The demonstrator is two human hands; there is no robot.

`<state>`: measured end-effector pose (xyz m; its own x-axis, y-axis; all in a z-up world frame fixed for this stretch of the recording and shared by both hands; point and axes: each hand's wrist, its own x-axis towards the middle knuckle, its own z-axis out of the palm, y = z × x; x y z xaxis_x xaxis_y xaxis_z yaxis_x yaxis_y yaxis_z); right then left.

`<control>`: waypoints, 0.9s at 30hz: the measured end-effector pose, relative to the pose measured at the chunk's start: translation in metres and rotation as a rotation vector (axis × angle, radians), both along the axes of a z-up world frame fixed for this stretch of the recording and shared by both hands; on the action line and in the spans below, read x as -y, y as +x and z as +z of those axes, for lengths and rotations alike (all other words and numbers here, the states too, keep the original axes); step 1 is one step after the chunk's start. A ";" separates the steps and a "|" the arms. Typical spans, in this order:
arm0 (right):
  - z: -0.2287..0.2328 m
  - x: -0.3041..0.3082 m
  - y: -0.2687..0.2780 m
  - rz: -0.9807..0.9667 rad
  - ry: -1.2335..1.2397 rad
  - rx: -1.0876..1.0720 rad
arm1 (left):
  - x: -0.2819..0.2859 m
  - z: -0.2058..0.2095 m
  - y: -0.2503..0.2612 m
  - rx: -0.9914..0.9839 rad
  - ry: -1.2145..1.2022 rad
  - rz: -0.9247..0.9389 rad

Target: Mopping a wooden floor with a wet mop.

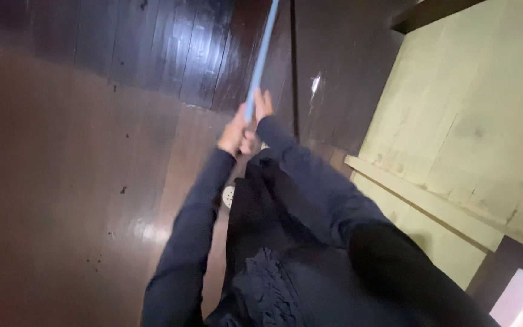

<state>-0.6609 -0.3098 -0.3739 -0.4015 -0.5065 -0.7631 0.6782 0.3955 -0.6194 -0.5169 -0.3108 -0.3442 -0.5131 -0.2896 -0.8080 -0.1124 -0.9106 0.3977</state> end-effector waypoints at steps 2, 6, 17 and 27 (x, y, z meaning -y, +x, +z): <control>-0.033 -0.034 0.035 -0.071 -0.027 0.292 | -0.047 -0.012 0.023 -0.163 -0.521 0.027; 0.097 -0.111 0.117 -0.171 -0.130 0.720 | -0.112 0.113 0.106 0.048 -0.076 0.022; 0.128 -0.113 0.158 -0.284 0.046 0.820 | -0.076 0.285 0.074 0.159 0.321 0.154; 0.012 0.120 -0.081 -0.210 -0.440 0.509 | 0.127 0.094 -0.095 -0.350 0.172 0.061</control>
<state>-0.7418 -0.4300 -0.3621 -0.1719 -0.7621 -0.6243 0.9609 0.0098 -0.2766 -0.6121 -0.4378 -0.2500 -0.7520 -0.2038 -0.6269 0.0593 -0.9681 0.2436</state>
